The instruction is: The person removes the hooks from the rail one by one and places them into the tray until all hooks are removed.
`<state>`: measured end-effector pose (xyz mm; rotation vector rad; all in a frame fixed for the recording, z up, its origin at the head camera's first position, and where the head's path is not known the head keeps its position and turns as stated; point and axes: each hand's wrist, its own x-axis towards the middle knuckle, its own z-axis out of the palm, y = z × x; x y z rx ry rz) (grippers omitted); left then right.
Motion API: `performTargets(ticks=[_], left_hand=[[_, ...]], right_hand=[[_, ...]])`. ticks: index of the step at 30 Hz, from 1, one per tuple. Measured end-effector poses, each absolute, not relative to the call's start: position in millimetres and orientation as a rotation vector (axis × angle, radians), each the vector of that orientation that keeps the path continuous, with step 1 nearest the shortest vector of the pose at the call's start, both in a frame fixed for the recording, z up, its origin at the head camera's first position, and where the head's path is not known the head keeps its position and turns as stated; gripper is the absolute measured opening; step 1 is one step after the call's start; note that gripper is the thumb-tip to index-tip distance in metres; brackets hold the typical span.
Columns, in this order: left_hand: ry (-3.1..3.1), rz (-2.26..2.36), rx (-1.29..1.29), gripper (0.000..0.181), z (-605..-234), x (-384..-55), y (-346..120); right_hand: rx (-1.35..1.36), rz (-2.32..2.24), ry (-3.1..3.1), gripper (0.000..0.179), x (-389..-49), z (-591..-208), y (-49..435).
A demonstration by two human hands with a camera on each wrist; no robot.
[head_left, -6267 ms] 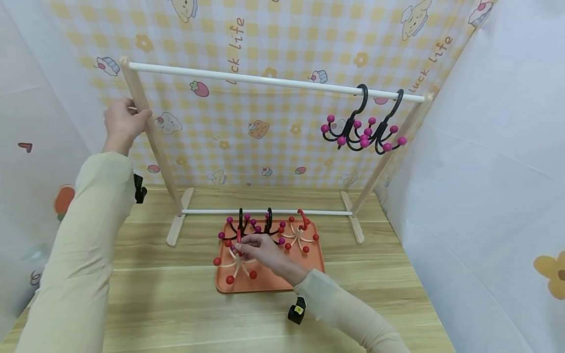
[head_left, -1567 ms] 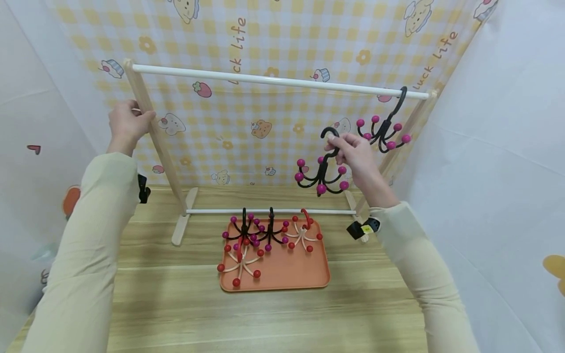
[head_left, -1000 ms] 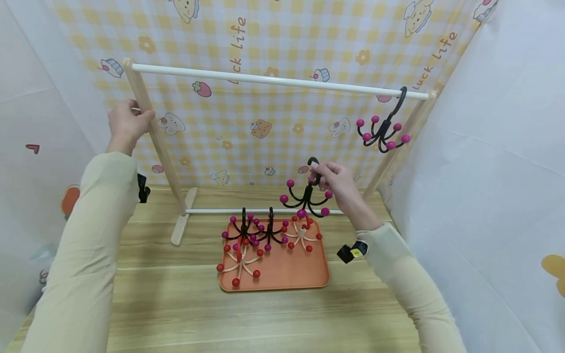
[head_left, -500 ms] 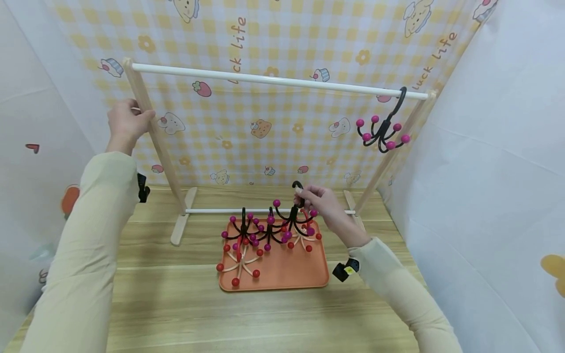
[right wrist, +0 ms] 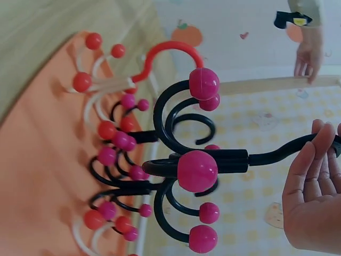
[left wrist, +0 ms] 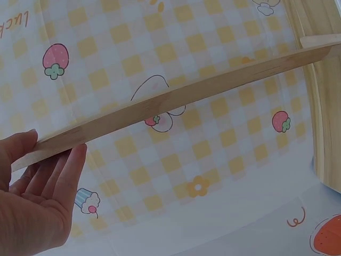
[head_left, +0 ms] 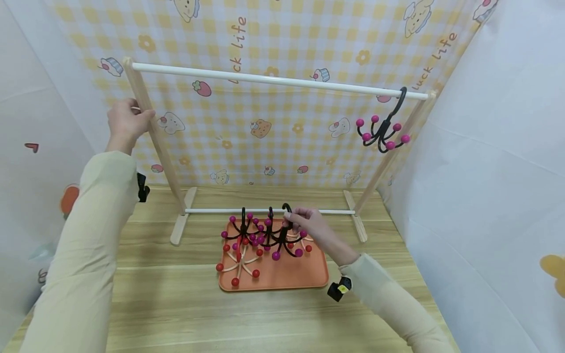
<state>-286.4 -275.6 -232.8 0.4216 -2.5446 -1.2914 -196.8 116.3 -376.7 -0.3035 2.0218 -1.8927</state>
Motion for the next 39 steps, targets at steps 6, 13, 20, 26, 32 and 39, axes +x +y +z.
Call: performTargets(ticks=[6,13,20,26,32,39], left_hand=[[-2.543,-1.292,0.420,0.053,-232.7,-286.9,-275.5],[-2.539,-1.291,0.417,0.053,-232.2,-286.3,-274.7],[-2.534,-1.312,0.419,0.053,-232.7,-286.2,-275.0],[-2.535,-1.328,0.418,0.054,-233.3,-286.0,-275.2],[-2.537,-1.326,0.419,0.054,-232.9,-286.1,-275.4],[-2.537,-1.319,0.416,0.054,-232.3,-286.2,-275.3]], right_hand=[[-0.282,-1.822,2.049,0.022,-191.5,-395.0,111.8],[-0.289,-1.865,1.986,0.018,-188.3,-416.2,107.3],[-0.255,-1.863,2.007,0.016,-184.0,-433.0,102.9],[-0.256,-1.836,2.016,0.025,-175.7,-435.5,99.3],[-0.212,-1.843,2.015,0.016,-163.9,-429.1,94.9],[-0.274,-1.837,2.029,0.015,-160.3,-437.6,93.0]])
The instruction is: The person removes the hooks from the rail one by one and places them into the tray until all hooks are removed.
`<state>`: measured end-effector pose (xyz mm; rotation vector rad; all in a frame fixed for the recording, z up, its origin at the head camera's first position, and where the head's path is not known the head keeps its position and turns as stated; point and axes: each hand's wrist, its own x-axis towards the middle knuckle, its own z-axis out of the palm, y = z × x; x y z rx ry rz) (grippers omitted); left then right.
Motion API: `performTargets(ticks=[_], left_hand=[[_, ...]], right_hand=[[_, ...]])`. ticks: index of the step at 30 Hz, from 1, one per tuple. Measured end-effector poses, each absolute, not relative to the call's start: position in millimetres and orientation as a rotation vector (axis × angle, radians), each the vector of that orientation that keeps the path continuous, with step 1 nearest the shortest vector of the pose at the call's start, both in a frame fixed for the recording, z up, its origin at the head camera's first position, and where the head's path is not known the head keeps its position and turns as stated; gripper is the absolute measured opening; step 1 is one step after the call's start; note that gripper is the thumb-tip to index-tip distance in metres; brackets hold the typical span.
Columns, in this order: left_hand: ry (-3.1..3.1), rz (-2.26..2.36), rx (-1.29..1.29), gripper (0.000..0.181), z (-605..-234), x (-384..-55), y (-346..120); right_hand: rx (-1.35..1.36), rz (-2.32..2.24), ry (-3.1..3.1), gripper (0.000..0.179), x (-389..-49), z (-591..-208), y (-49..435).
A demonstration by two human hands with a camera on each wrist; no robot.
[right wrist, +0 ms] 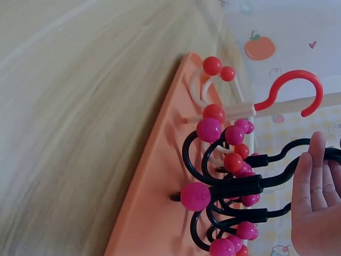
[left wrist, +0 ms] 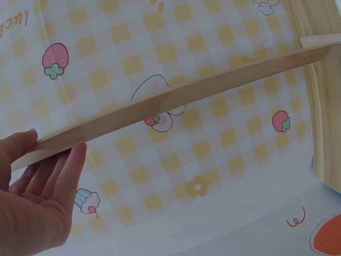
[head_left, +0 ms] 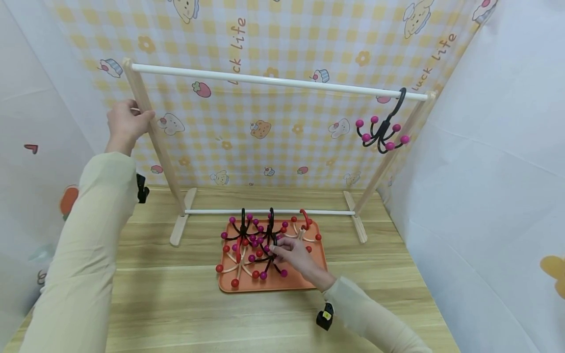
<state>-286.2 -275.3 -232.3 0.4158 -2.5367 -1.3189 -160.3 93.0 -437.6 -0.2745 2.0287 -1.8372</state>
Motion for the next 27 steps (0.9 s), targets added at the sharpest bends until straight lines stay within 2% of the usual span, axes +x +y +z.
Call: performTargets(ticks=[12,27], left_hand=[[-2.525,-1.343,0.422,0.054,-231.5,-287.4,-275.7],[-2.536,-1.333,0.420,0.055,-233.1,-288.5,-276.5]], right_hand=[[-0.297,-1.824,2.087,0.023,-151.6,-439.8,93.7],[-0.260,-1.835,2.088,0.017,-149.8,-441.9,90.5]])
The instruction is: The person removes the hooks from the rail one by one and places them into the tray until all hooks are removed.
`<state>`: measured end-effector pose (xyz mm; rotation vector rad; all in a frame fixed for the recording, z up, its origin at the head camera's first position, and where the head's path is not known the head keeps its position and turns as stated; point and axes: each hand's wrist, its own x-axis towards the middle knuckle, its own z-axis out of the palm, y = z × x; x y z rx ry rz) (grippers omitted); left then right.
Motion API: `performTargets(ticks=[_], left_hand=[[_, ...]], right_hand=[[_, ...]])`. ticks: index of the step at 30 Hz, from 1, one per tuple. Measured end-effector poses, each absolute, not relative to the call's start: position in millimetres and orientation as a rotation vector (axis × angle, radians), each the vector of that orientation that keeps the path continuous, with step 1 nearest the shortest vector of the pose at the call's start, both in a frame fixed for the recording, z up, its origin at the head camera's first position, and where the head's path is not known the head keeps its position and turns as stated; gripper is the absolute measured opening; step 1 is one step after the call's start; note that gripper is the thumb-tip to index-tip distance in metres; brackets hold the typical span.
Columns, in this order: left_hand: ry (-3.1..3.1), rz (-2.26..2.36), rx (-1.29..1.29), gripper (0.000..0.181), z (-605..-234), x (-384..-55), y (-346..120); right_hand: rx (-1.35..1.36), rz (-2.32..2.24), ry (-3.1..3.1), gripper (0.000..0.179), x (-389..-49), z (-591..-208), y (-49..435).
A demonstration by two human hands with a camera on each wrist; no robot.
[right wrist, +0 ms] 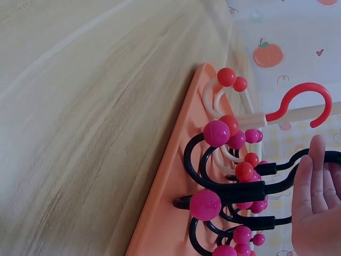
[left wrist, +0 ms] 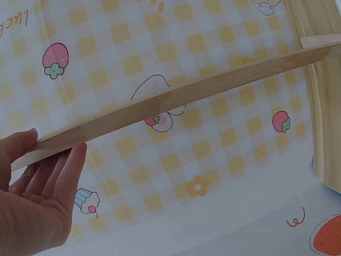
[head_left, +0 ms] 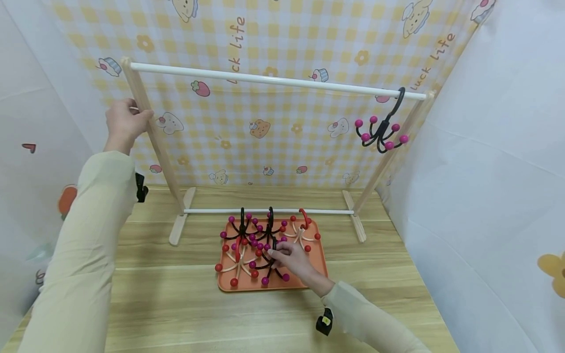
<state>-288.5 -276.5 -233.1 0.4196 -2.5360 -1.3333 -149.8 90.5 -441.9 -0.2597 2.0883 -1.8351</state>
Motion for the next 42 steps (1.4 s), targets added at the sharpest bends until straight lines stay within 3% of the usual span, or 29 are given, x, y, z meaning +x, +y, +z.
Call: performTargets(ticks=[11,13,17,19,20,26,42], left_hand=[[-2.552,-1.319,0.438,0.055,-233.2,-289.8,-277.8],[-2.549,-1.321,0.435,0.055,-233.5,-290.1,-277.8],[-2.541,-1.327,0.435,0.055,-234.0,-290.2,-277.8],[-2.540,-1.328,0.441,0.055,-234.0,-290.1,-277.7],[-2.539,-1.331,0.440,0.055,-234.1,-289.9,-277.8],[-2.543,-1.326,0.442,0.054,-233.9,-289.5,-277.7],[-2.542,-1.357,0.431,0.055,-231.8,-287.8,-276.2]], right_hand=[[-0.210,-1.807,2.218,0.038,-171.3,-427.1,118.2],[-0.220,-1.844,2.241,0.036,-186.7,-431.7,127.9],[-0.292,-1.927,2.296,0.035,-260.8,-503.2,168.8],[-0.335,-1.976,2.306,0.033,-288.6,-515.3,186.8],[-0.296,-1.973,2.326,0.035,-293.6,-508.8,190.4],[-0.140,-2.005,2.427,0.031,-248.8,-355.6,177.3],[-0.142,-2.525,2.433,0.013,-281.0,-248.7,228.3]])
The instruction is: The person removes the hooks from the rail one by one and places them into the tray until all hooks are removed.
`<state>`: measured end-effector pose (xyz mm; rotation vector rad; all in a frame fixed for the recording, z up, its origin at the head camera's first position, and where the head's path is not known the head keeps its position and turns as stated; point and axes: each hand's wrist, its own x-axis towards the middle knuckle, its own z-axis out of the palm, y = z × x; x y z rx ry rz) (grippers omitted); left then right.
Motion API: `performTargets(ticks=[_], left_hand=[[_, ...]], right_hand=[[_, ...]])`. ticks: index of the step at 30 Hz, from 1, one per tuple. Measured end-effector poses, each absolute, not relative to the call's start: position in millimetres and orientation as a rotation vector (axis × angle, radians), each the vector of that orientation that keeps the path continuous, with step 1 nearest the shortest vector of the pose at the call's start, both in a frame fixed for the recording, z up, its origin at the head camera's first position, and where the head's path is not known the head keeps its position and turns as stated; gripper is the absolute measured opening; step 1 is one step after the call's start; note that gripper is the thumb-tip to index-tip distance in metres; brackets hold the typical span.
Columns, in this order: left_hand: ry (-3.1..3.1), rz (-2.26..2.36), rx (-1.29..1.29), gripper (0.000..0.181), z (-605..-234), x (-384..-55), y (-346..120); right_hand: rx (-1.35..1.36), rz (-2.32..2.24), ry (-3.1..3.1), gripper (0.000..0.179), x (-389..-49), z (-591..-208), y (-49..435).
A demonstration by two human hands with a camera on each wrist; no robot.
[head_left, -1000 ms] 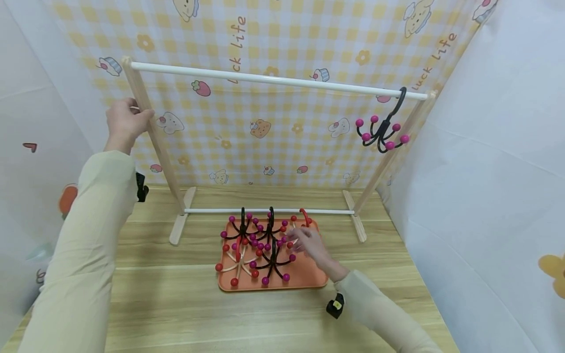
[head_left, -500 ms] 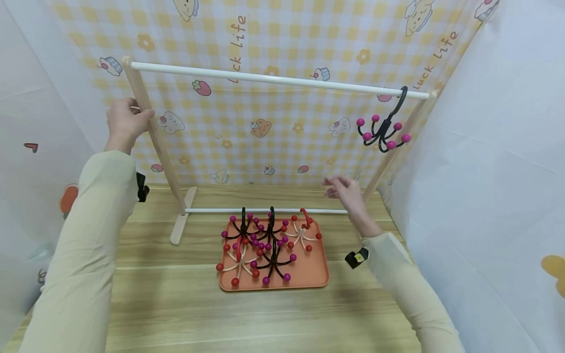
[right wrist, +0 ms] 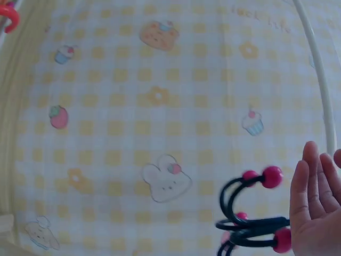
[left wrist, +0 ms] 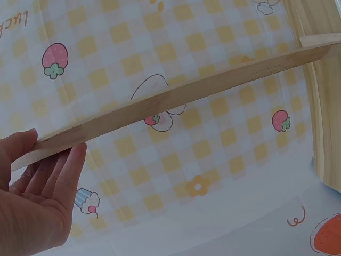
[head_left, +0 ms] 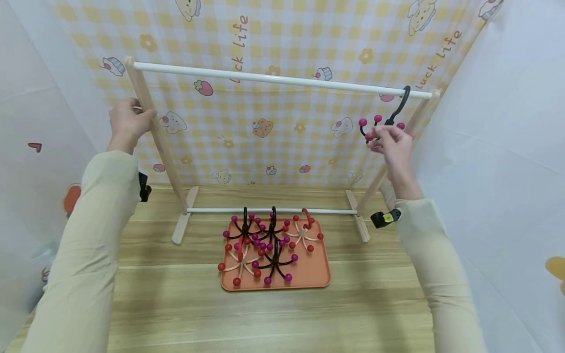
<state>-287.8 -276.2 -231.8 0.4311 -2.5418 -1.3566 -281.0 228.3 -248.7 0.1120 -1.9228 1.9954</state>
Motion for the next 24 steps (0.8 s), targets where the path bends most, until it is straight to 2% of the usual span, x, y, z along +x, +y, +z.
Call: performTargets(ticks=[8,11,18,20,24], left_hand=[[-2.536,-1.351,0.421,0.054,-232.4,-288.4,-276.3],[-2.538,-1.345,0.419,0.055,-233.0,-288.7,-276.4],[-2.541,-1.334,0.436,0.055,-232.0,-288.3,-275.9],[-2.541,-1.336,0.438,0.054,-231.7,-287.6,-275.6],[-2.538,-1.344,0.437,0.054,-231.3,-287.1,-274.9]], right_hand=[[-0.049,2.013,-1.660,0.012,-284.7,-221.4,249.0],[-0.116,2.006,-1.665,0.020,-287.0,-219.4,255.7],[-0.151,1.985,-1.986,0.053,-293.7,-217.4,259.7],[-0.150,1.967,-2.046,0.056,-296.5,-215.1,259.2],[-0.161,1.946,-2.084,0.050,-302.1,-209.0,258.1]])
